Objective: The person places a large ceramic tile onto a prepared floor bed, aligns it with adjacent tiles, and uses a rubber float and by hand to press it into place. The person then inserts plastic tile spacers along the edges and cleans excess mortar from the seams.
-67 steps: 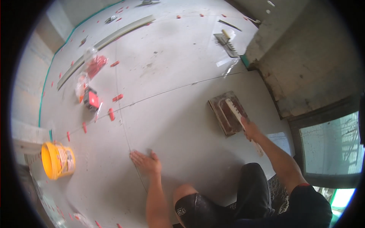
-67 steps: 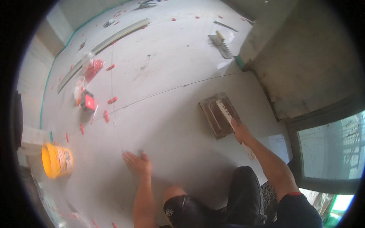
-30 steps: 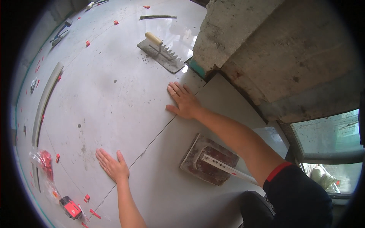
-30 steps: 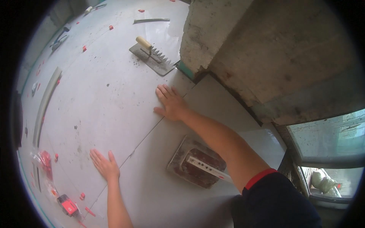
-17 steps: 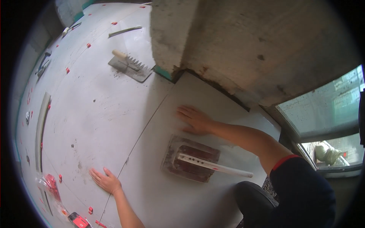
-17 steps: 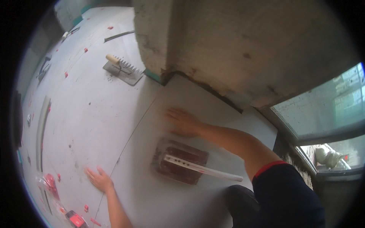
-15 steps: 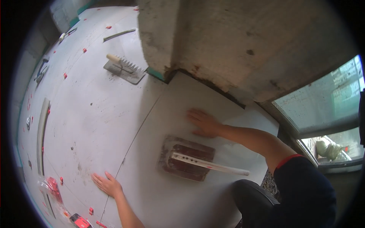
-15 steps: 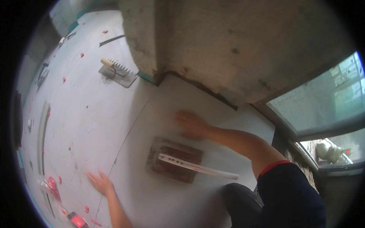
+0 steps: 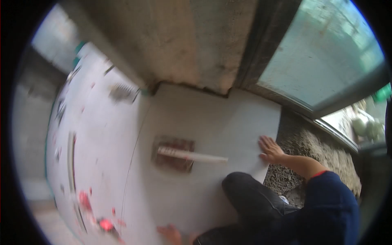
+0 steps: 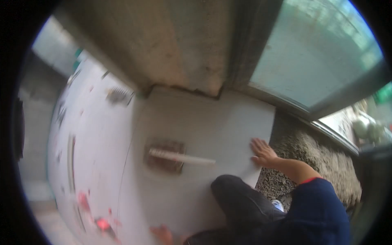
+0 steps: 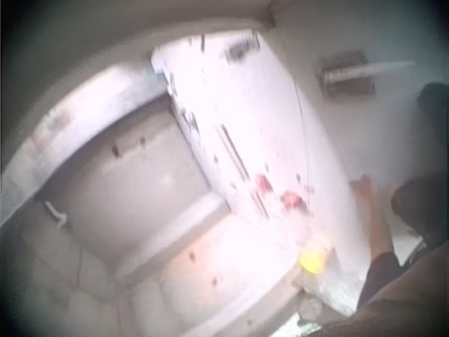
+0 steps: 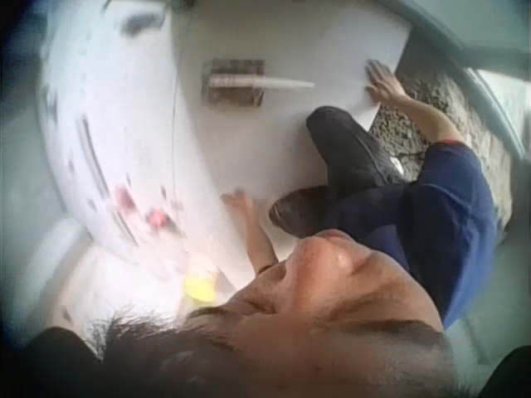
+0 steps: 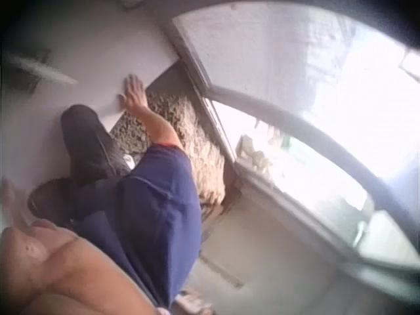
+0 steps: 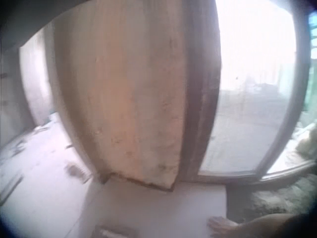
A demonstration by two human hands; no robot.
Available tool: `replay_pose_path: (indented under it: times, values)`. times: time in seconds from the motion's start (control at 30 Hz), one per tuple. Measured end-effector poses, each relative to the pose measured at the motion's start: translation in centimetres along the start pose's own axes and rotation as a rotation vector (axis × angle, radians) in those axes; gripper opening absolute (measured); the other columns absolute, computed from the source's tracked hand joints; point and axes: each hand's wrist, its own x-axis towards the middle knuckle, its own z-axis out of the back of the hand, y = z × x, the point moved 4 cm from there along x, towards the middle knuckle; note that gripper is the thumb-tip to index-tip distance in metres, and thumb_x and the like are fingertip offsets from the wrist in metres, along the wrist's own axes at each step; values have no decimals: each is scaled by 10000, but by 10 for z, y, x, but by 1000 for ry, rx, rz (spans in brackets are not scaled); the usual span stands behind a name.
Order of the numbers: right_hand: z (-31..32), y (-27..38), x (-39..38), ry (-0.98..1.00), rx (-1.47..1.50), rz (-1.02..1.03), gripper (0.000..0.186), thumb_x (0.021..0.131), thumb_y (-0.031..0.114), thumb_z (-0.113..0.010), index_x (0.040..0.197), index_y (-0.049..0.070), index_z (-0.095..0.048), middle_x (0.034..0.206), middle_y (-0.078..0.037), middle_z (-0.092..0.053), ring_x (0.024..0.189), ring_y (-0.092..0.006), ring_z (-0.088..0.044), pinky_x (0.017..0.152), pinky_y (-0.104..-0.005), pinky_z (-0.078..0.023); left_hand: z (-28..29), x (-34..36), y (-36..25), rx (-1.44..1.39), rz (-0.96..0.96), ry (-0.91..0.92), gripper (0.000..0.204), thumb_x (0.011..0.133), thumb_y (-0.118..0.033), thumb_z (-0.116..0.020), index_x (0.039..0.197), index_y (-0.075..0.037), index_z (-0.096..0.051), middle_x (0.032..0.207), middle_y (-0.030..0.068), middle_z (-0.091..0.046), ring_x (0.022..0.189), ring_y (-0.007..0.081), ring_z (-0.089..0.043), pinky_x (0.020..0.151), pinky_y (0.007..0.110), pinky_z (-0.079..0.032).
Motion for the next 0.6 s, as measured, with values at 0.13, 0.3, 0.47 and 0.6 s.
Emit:
replay_pose_path:
  times: [0.13,0.3,0.47,0.6]
  values:
    - [-9,-7,-86,37,-29,-164,716,852,299,-555,1415,-44,-275,1488,-273,-192,1407,-405,-119,1142,-478,-139,45,-72,8,-157,20,424,566,919,-411,-500,1257,42,-513,1284,275,-501,1207,406,-472,1042,458,-357]
    - [-54,-2,-97,-34,-29,-172,606,905,255,-509,1395,-37,-305,1458,-214,-281,1334,-373,-298,1094,-434,-291,73,-164,64,-310,444,71,303,848,-291,-565,944,-19,-657,931,213,-651,871,382,-620,762,457,-483]
    - [-47,9,-108,-140,-29,37,337,914,234,-500,1171,16,-507,1146,-228,-514,1053,-407,-515,843,-480,-448,40,-212,68,-549,645,-51,272,849,-267,-570,894,-11,-651,884,193,-656,849,377,-620,744,458,-487]
    - [-39,9,-125,-44,86,111,234,914,246,-475,1018,63,-579,917,-173,-609,877,-377,-586,782,-447,-461,29,-167,80,-632,594,-109,342,881,-326,-558,926,8,-615,872,203,-651,850,381,-617,754,467,-487]
